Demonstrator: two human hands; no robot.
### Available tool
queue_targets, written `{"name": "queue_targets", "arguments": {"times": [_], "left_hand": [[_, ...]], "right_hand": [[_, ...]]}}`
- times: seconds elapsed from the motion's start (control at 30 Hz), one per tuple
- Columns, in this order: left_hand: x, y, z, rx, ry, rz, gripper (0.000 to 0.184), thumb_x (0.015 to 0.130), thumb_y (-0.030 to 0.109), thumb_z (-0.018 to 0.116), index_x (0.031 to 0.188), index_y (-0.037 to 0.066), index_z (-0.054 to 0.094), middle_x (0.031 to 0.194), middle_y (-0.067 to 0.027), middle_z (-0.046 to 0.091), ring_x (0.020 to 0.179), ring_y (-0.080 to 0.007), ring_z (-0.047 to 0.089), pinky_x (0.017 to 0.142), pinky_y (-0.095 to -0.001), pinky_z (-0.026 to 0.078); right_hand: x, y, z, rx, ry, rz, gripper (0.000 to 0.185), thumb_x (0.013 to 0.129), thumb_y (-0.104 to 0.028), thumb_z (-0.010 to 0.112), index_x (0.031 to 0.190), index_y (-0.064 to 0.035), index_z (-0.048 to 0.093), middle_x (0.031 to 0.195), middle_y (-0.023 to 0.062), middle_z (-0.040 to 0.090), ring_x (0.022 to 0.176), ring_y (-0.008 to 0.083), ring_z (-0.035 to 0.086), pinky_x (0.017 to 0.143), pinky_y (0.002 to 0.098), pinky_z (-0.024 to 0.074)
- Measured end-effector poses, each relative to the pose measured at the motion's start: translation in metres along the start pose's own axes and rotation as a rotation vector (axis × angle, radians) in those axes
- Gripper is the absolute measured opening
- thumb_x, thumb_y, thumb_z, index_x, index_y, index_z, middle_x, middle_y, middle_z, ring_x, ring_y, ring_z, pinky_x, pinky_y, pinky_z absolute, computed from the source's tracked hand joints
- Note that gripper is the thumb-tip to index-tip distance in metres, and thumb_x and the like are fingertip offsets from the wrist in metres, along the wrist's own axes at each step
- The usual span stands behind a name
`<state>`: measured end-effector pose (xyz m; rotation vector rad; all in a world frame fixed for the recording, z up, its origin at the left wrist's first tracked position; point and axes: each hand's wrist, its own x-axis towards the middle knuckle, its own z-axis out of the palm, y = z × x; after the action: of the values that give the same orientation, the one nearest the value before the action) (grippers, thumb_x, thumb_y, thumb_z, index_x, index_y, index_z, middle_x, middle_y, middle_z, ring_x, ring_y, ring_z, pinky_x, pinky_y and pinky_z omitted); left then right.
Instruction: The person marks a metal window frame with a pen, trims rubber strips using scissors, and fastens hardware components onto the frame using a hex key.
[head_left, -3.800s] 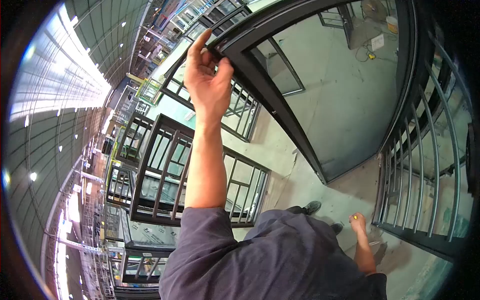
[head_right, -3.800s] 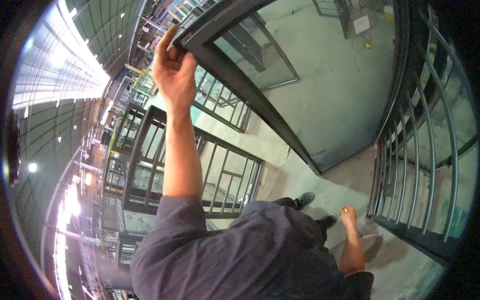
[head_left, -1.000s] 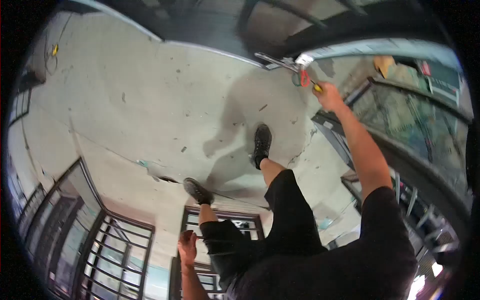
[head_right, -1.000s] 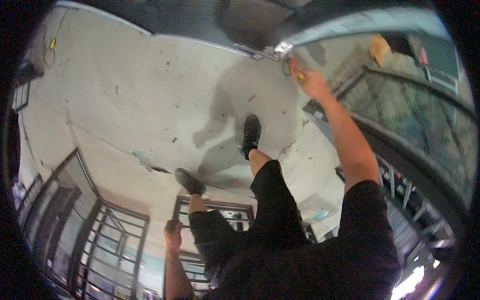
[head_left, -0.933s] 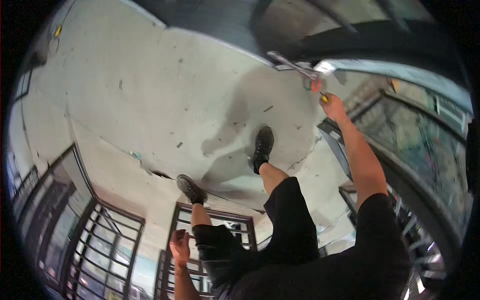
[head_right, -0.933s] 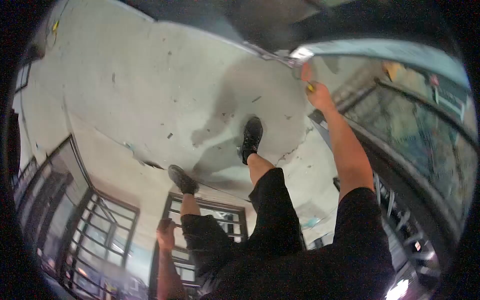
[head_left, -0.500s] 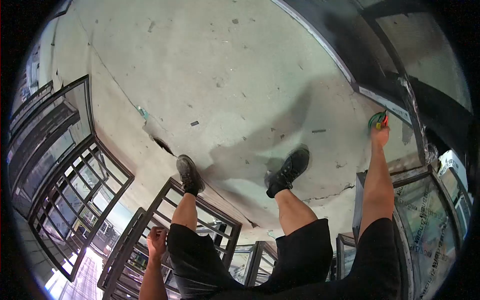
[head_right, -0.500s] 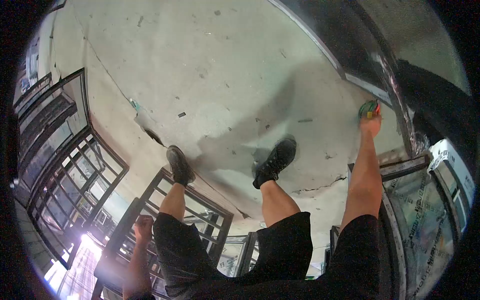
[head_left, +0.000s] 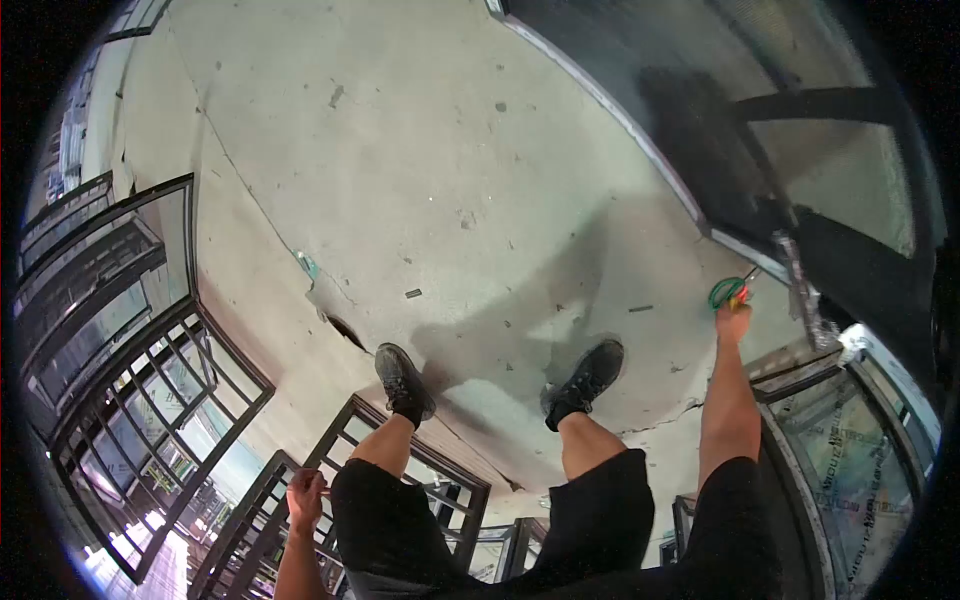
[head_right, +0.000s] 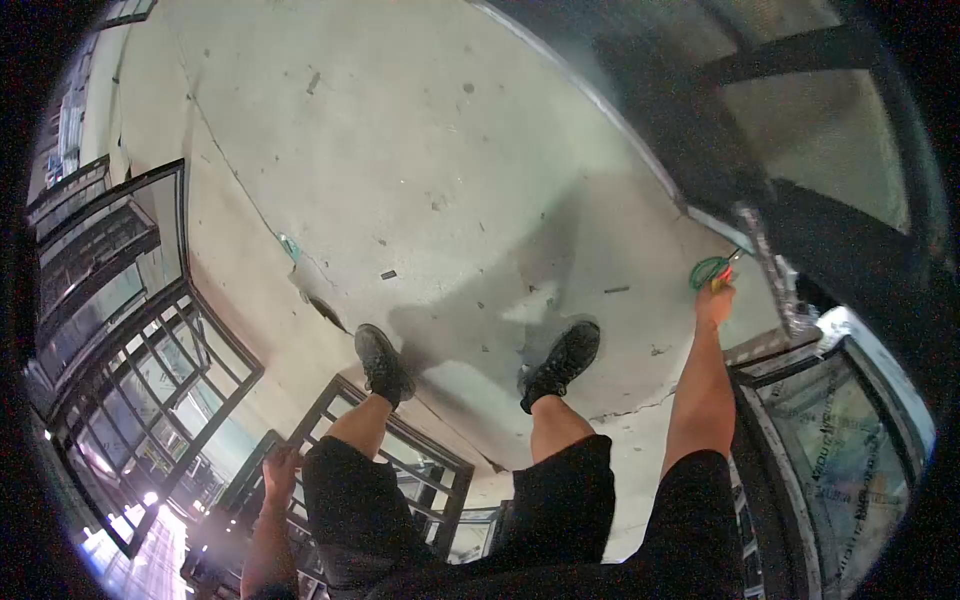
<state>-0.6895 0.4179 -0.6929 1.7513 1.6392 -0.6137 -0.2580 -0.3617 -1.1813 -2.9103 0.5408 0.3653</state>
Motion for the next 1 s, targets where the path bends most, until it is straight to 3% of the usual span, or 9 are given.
{"name": "queue_targets", "arguments": {"times": [0.27,0.43,0.5,0.53,0.7,0.83,0.87,0.97,1.0], "left_hand": [[0.01,-0.026,0.015,-0.15,-0.101,0.097,0.021,0.093,0.019,0.07,0.098,-0.001,0.066,0.086,-0.009,0.07,0.079,-0.0144,0.066,0.072,-0.029,0.052],[-0.048,-0.012,-0.004,0.24,-0.226,0.136,0.025,0.093,0.024,0.069,0.096,-0.001,0.067,0.083,-0.009,0.07,0.076,-0.0141,0.066,0.07,-0.03,0.053],[-0.072,-0.021,-0.017,0.161,-0.266,0.119,0.021,0.093,0.02,0.068,0.093,-0.001,0.066,0.082,-0.0079,0.07,0.073,-0.0152,0.065,0.067,-0.0296,0.053],[-0.084,-0.025,-0.018,-0.127,-0.292,-0.01,0.02,0.093,0.019,0.067,0.093,-0.001,0.066,0.082,-0.0077,0.07,0.074,-0.0149,0.065,0.067,-0.0303,0.053],[-0.064,-0.048,-0.025,-0.263,-0.391,-0.027,0.021,0.089,0.015,0.066,0.101,-0.001,0.068,0.089,-0.0111,0.072,0.083,-0.0168,0.065,0.073,-0.0344,0.053],[0.002,0.024,-0.073,-0.131,-0.334,0.124,0.032,0.092,0.032,0.063,0.103,0.003,0.071,0.091,-0.0147,0.074,0.085,-0.0256,0.071,0.077,-0.0392,0.055],[0.043,0.032,-0.088,0.222,-0.24,0.632,0.033,0.091,0.032,0.064,0.101,0.001,0.07,0.087,-0.0132,0.074,0.081,-0.0225,0.071,0.072,-0.0369,0.055],[0.069,0.188,-0.21,-0.345,-0.217,0.274,0.03,0.09,0.027,0.066,0.094,-0.002,0.067,0.078,-0.0112,0.072,0.072,-0.0175,0.068,0.068,-0.0324,0.053],[0.103,0.206,-0.229,-0.496,-0.201,0.361,0.029,0.09,0.025,0.065,0.097,-0.003,0.066,0.079,-0.0113,0.072,0.073,-0.0163,0.067,0.068,-0.032,0.053]], "right_hand": [[0.025,0.072,0.07,0.372,-0.232,0.285,0.058,0.079,-0.035,0.074,0.124,-0.0024,0.057,0.113,0.0177,0.069,0.104,0.0359,0.065,0.089,0.0445,0.0509],[-0.138,-0.054,-0.063,0.404,-0.613,0.51,0.046,0.079,-0.021,0.075,0.119,-0.0027,0.061,0.097,0.0101,0.07,0.086,0.0276,0.067,0.075,0.0439,0.0519],[-0.198,-0.106,-0.143,0.399,-0.688,0.477,0.027,0.079,-0.023,0.072,0.091,-0.0003,0.066,0.082,0.0157,0.07,0.079,0.0321,0.069,0.069,0.0451,0.0515],[-0.22,-0.097,-0.148,-0.056,-0.56,-0.028,0.025,0.077,-0.022,0.069,0.09,-0.0004,0.067,0.08,0.0186,0.07,0.078,0.0354,0.069,0.07,0.0458,0.0516],[-0.266,-0.203,-0.327,-0.063,-0.884,0.064,0.027,0.074,-0.021,0.069,0.092,-0.0009,0.07,0.087,0.0223,0.071,0.086,0.0413,0.069,0.076,0.0466,0.053],[-0.294,-0.283,-0.441,-0.423,-1.112,-0.172,0.027,0.074,-0.027,0.07,0.083,-0.0017,0.071,0.077,0.0212,0.07,0.079,0.0398,0.07,0.07,0.0473,0.054],[-0.298,-0.314,-0.469,-0.489,-1.166,-0.129,0.028,0.076,-0.029,0.069,0.083,-0.0019,0.071,0.077,0.0185,0.07,0.074,0.0368,0.07,0.065,0.0467,0.0538],[-0.3,-0.319,-0.448,-0.82,-1.231,-0.68,0.028,0.073,-0.034,0.072,0.084,-0.0088,0.072,0.081,0.0156,0.072,0.072,0.0307,0.07,0.065,0.0457,0.0557],[-0.302,-0.387,-0.48,-0.616,-1.2,-0.266,0.028,0.068,-0.034,0.074,0.081,-0.009,0.071,0.08,0.0159,0.071,0.076,0.0334,0.07,0.067,0.0459,0.0551]]}}
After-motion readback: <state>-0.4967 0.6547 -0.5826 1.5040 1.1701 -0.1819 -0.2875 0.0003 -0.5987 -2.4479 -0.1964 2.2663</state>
